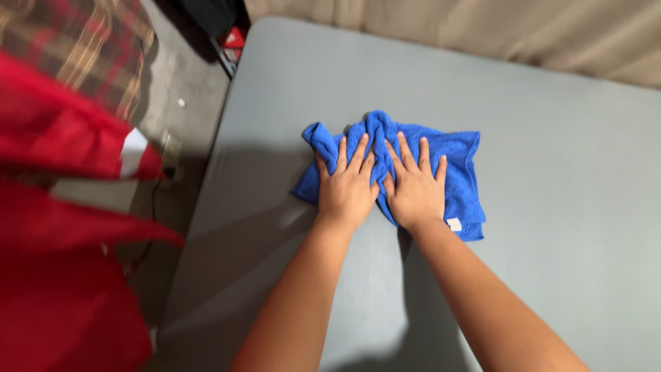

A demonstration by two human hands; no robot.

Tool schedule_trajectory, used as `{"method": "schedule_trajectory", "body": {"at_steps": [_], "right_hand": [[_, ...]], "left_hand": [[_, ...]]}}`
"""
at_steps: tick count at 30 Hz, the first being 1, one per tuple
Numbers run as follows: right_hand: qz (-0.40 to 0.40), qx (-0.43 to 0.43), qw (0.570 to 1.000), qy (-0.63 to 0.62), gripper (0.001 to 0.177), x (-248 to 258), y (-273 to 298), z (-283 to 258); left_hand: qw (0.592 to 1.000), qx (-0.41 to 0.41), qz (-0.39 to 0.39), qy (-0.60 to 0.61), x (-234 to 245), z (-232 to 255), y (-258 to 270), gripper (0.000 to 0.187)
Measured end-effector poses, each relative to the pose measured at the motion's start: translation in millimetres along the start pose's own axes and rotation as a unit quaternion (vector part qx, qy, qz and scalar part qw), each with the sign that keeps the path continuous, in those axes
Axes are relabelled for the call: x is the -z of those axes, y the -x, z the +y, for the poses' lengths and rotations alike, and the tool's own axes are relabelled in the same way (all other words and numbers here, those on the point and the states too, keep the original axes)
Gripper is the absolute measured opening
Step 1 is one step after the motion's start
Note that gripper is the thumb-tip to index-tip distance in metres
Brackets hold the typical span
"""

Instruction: The person wipes a gray table surface with a light blue cloth, then sprays a cleaning solution and continues wiping. They switch to a dark blue cloth to finish drying the table.

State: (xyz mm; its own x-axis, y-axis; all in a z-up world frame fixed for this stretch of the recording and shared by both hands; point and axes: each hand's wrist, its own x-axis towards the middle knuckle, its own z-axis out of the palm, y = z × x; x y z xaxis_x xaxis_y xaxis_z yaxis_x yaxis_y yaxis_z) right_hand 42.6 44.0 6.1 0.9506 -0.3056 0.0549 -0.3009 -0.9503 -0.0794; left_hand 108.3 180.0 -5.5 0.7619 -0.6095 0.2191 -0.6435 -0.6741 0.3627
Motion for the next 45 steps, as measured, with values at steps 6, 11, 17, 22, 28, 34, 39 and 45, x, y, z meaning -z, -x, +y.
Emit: {"method": "schedule_trajectory", "body": {"at_steps": [6,11,17,22,28,34,39,45], "right_hand": [[0.025,0.008,1.0,0.003,0.066,-2.4,-113.0,14.8],[0.031,0.02,0.999,-0.008,0.066,-3.3,-183.0,18.5],[0.035,0.013,0.999,-0.034,0.064,-8.9,-237.4,-7.9],[0.037,0.021,0.998,-0.052,0.062,-18.9,-265.0,-45.2],[0.052,0.066,0.994,-0.071,0.058,-20.6,-261.7,-97.9],[0.047,0.112,0.99,-0.076,0.057,-14.4,-216.4,-130.5],[0.045,0.14,0.986,-0.075,0.062,-14.4,-144.5,-155.0],[0.01,0.158,0.985,-0.072,0.063,-7.0,-41.6,-183.7]], "left_hand": [[0.999,0.004,0.038,-0.013,-12.9,-33.0,-106.5,0.062],[0.999,0.009,0.041,-0.031,-20.6,-60.0,-172.6,0.064],[0.996,0.004,0.071,-0.049,-24.2,-108.0,-217.2,0.065],[0.994,0.031,0.081,-0.065,-12.7,-152.7,-227.2,0.059],[0.992,0.078,0.027,-0.091,24.7,-194.7,-202.7,0.057],[0.988,0.122,0.037,-0.087,51.8,-199.3,-129.4,0.063],[0.987,0.137,0.009,-0.085,71.1,-184.3,-45.0,0.068],[0.984,0.155,-0.027,-0.088,99.2,-157.2,67.6,0.07]]}}
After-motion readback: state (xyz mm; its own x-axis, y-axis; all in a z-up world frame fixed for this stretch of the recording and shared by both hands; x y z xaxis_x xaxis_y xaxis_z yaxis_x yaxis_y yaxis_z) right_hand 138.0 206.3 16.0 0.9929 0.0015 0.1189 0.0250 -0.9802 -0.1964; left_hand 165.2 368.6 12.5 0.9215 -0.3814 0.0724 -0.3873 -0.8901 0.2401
